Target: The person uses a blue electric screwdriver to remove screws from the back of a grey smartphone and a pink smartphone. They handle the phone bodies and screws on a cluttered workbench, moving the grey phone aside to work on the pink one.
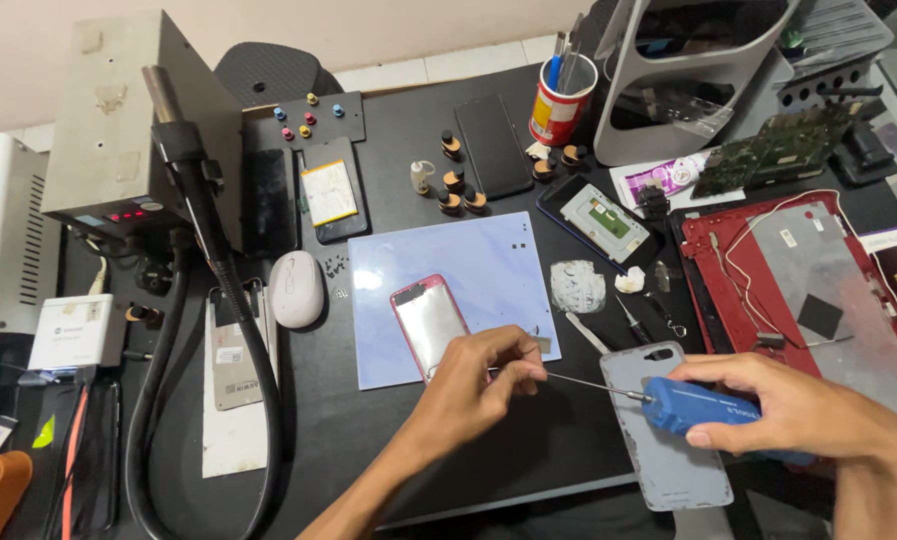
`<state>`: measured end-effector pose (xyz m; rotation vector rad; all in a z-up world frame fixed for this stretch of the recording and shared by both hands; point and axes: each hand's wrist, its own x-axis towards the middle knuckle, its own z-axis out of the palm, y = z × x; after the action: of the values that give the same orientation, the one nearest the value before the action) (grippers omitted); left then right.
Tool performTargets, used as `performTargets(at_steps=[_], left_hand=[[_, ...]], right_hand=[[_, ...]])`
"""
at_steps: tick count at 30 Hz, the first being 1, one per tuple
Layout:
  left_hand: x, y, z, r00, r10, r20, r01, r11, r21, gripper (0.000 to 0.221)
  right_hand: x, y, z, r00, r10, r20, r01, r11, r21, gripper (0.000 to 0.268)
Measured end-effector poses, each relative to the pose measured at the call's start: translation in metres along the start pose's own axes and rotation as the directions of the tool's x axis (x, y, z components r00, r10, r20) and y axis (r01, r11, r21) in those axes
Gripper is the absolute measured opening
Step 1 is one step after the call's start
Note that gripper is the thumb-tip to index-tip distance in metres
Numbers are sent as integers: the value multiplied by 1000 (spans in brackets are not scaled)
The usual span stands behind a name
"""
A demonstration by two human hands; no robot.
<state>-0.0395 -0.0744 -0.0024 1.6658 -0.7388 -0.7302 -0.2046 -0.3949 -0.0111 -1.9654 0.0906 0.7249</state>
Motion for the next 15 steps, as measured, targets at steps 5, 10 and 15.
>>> performTargets(at_steps=[5, 10, 15], left_hand=[[6, -22, -42, 981, -12, -194, -3, 997, -80, 8], [20, -41, -17, 954, 220, -203, -161, 948, 273, 5], [40, -53, -2, 963, 234, -131, -164, 900, 405, 18]], right_hand=[[-31, 68, -28, 959, 253, -126, -223, 952, 212, 66], [-16, 72, -20, 939, 160, -306, -80, 963, 258, 60], [-6, 23, -5, 913, 253, -320, -174, 951, 257, 63]])
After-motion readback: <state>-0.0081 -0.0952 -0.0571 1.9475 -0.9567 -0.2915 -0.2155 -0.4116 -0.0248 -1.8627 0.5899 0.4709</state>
